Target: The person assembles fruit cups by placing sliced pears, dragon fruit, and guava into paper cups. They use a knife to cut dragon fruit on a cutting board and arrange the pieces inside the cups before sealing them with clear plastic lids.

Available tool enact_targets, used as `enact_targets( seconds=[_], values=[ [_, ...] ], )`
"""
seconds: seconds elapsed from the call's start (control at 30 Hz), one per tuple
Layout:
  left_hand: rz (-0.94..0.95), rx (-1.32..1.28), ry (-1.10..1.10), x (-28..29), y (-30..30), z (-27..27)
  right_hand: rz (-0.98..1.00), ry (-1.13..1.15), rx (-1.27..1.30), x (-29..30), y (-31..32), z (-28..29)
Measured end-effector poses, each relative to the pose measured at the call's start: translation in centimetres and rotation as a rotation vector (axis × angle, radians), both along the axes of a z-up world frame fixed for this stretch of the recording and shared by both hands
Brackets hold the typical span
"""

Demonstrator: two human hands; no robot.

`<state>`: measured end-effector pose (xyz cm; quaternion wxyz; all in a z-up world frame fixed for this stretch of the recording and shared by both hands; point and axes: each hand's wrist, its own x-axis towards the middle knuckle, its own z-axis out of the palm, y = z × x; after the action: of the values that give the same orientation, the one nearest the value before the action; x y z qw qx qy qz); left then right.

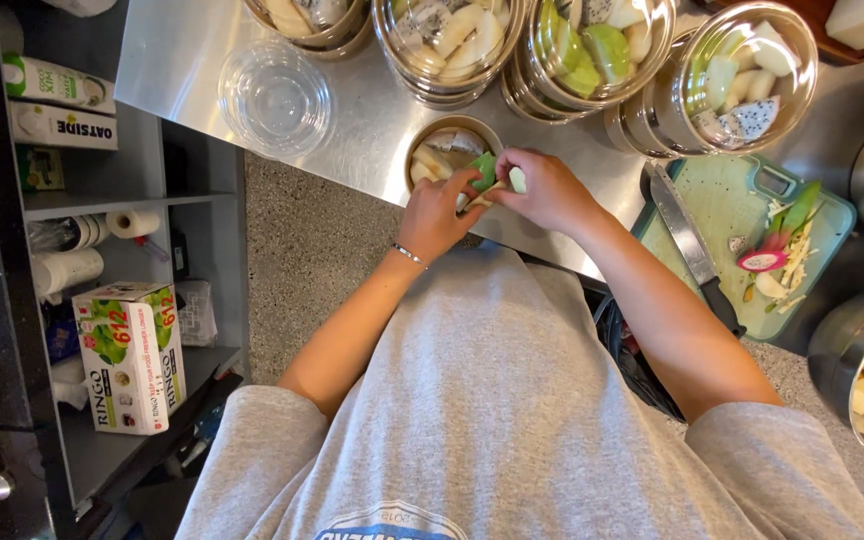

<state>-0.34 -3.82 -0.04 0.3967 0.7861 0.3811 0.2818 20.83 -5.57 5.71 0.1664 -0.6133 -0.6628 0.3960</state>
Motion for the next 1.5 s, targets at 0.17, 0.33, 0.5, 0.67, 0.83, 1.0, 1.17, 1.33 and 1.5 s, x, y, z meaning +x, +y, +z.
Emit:
enact_targets(
  seconds=[0.17,0.33,0.5,0.67,0.83,1.0,1.17,1.33,1.5],
  values=[
    [-0.014,-0.179,-0.031,-0.8,0.3,1.5,0.034,0.062,-0.011,-0.8,0.8,0.8],
    [0.072,-0.344,0.041,-1.2,0.7,2.9,0.167,-0.021,0.083,-1.9,1.4,1.0],
    [0.037,0.008,-0.025,-4.7,1.1,3.4,0.510,-0.318,0.113,-2.9,1.6,0.4],
    [0.080,0.025,0.088,-6.2,0.7,2.8,0.578,-0.304,0.075,-4.2,1.6,-1.4],
    [0.131,-0.081,0.087,-6.2,1.0,2.3,0.279,-0.002,0.222,-3.5,0.5,-2.2],
    [-0.092,0.049,0.170,-4.2,1.9,2.5,-0.207,0.340,0.029,-0.9,1.5,-0.4],
    [-0.141,0.077,0.205,-3.1,2.8,2.2,-0.269,0.236,-0.182,-0.7,2.8,0.2],
    [0.061,0.248,0.216,-2.8,5.0,0.7,-0.115,0.024,0.180,-2.1,2.6,-0.4],
    [0.066,0.408,0.316,-0.8,6.9,-0.6,-0.060,-0.276,0.457,-2.8,2.0,-0.4]
  ],
)
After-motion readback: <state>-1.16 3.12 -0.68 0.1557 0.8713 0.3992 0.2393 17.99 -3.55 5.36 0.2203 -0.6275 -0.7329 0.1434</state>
